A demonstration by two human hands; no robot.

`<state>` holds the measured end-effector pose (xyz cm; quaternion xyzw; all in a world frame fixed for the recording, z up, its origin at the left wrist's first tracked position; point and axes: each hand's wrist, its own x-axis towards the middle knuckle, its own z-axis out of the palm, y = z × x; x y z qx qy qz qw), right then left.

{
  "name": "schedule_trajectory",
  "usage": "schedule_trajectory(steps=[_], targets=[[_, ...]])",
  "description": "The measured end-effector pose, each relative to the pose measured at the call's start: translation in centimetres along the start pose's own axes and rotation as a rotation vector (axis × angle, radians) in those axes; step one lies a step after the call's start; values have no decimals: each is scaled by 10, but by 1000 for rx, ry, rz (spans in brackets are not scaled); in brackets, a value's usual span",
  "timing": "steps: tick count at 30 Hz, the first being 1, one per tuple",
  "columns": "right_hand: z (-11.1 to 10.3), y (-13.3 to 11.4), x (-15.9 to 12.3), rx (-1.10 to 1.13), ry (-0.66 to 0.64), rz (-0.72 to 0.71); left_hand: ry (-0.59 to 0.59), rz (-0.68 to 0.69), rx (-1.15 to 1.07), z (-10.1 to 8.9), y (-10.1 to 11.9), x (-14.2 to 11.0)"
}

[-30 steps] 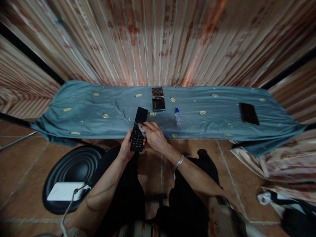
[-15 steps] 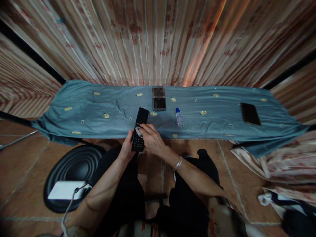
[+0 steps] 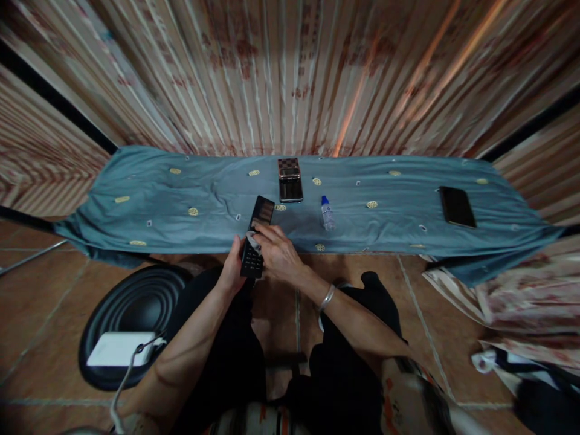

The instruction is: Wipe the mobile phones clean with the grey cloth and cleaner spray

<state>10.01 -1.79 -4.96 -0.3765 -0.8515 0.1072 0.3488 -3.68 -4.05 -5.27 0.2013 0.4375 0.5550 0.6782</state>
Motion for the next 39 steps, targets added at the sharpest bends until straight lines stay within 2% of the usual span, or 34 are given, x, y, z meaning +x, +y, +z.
schedule_trajectory(steps=[10, 16, 23, 29, 34, 39], targets=[[-1, -8, -5, 2, -50, -43, 43, 14, -39, 0, -1, 2], [3, -10, -9, 18, -38, -102, 84, 24, -52, -1, 0, 4], [-2, -6, -6, -13, -56, -94, 27, 15, -78, 3, 0, 4], [1, -20, -11, -22, -42, -173, 94, 4, -99, 1, 5, 3], [2, -30, -15, -7, -66, -234, 65, -23, -62, -2, 10, 1], [2, -36, -19, 13, -91, -288, 89, -31, -82, 1, 15, -1]])
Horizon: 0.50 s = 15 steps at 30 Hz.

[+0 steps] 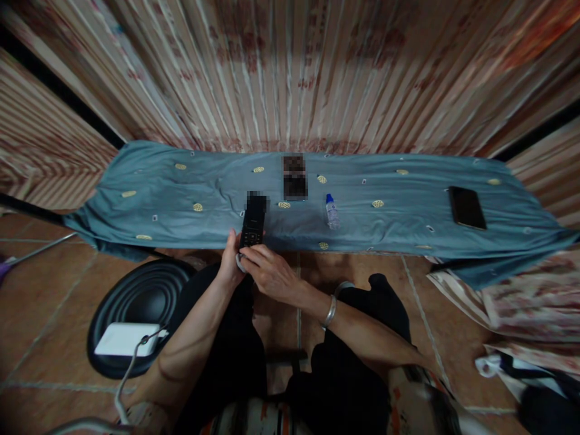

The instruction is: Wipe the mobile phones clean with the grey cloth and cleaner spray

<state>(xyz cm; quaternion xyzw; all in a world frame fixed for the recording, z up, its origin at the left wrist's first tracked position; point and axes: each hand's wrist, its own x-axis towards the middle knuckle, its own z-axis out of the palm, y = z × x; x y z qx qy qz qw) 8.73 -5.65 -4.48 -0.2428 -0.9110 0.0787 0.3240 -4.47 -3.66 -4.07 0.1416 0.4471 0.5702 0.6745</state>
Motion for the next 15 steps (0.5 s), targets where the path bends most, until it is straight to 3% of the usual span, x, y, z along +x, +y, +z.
schedule_trajectory(steps=[4, 9, 15], targets=[[-1, -2, -3, -36, -30, -36, 27, -41, -33, 3, 5, -2], [-6, 1, -5, -64, 26, -51, 19, -142, -108, 3, 12, -1], [-11, 7, -12, -53, 26, 14, 35, -145, -134, -1, 12, 4]])
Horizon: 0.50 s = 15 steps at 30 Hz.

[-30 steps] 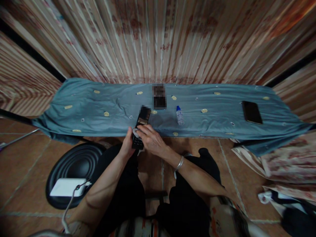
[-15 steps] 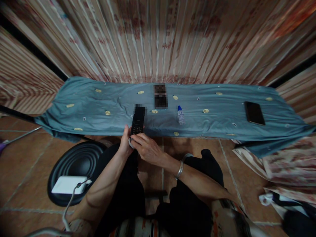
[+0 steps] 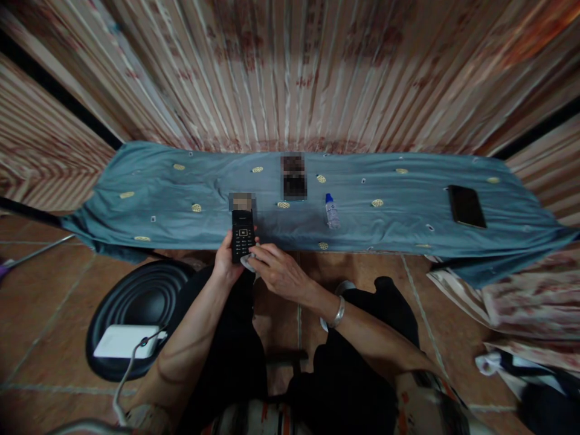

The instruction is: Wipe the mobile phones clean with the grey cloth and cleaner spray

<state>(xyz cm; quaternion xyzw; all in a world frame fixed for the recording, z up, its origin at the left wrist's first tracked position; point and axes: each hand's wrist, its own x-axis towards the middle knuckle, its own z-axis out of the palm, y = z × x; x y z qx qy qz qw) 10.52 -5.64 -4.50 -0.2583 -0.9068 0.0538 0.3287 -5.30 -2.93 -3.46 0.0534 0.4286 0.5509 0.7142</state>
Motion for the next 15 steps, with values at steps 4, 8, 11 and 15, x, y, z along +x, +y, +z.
schedule_trajectory(steps=[4, 8, 11, 15], targets=[[1, 5, -4, 3, 14, 29, -10, 22, -37, -1, -2, 4], [2, 11, -7, 3, 39, 61, 2, 66, -52, 1, -2, 3], [5, 17, -8, 2, 57, 78, 12, 77, -29, 3, -2, 2], [7, 25, -8, 8, 67, 128, -21, 71, -14, 2, -5, 1]])
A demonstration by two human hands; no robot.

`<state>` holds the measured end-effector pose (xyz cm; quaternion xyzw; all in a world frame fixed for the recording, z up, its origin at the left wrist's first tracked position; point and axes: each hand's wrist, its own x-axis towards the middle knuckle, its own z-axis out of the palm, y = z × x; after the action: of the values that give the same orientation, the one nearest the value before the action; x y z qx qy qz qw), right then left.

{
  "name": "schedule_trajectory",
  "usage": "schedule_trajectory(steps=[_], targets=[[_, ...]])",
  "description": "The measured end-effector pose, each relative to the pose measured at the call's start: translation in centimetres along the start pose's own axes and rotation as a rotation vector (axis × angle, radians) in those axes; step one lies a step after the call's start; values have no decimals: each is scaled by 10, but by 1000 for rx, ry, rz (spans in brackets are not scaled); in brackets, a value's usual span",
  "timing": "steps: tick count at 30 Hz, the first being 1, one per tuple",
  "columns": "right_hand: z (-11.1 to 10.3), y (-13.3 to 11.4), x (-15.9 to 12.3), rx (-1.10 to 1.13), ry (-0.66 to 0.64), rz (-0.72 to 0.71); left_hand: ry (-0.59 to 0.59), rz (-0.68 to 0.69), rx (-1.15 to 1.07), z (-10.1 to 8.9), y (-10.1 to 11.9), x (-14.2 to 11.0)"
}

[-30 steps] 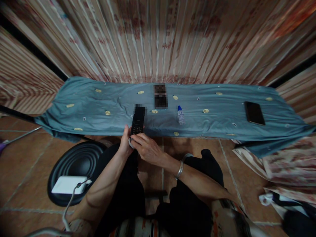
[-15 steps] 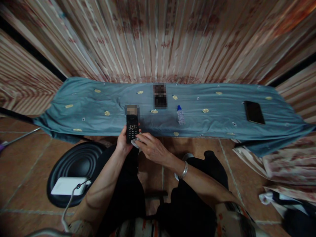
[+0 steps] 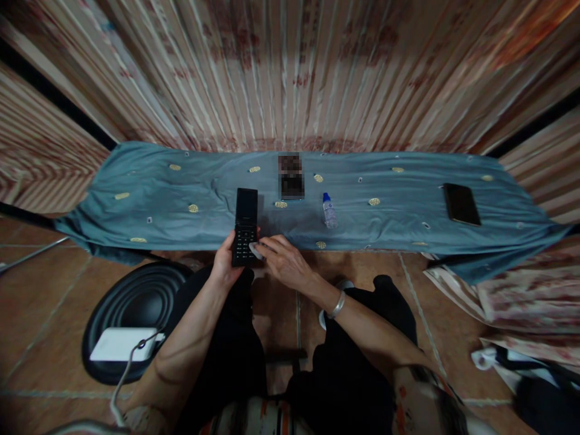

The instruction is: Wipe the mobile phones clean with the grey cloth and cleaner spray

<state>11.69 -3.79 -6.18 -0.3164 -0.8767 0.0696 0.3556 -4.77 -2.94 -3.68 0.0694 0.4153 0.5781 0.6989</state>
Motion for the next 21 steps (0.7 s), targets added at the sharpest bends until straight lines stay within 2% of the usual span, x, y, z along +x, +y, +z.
schedule_trajectory(steps=[5, 13, 16, 21], targets=[[0, 3, 3, 15, -13, 60, -31, -18, 24, -1, -4, 0], [1, -6, 10, -3, -19, 45, -46, 112, 87, -8, -14, 4], [2, -10, 14, -15, -36, 34, -26, 139, 82, -9, -17, 5], [3, -15, 21, -18, -38, 7, 34, 85, 43, -5, -18, 2]])
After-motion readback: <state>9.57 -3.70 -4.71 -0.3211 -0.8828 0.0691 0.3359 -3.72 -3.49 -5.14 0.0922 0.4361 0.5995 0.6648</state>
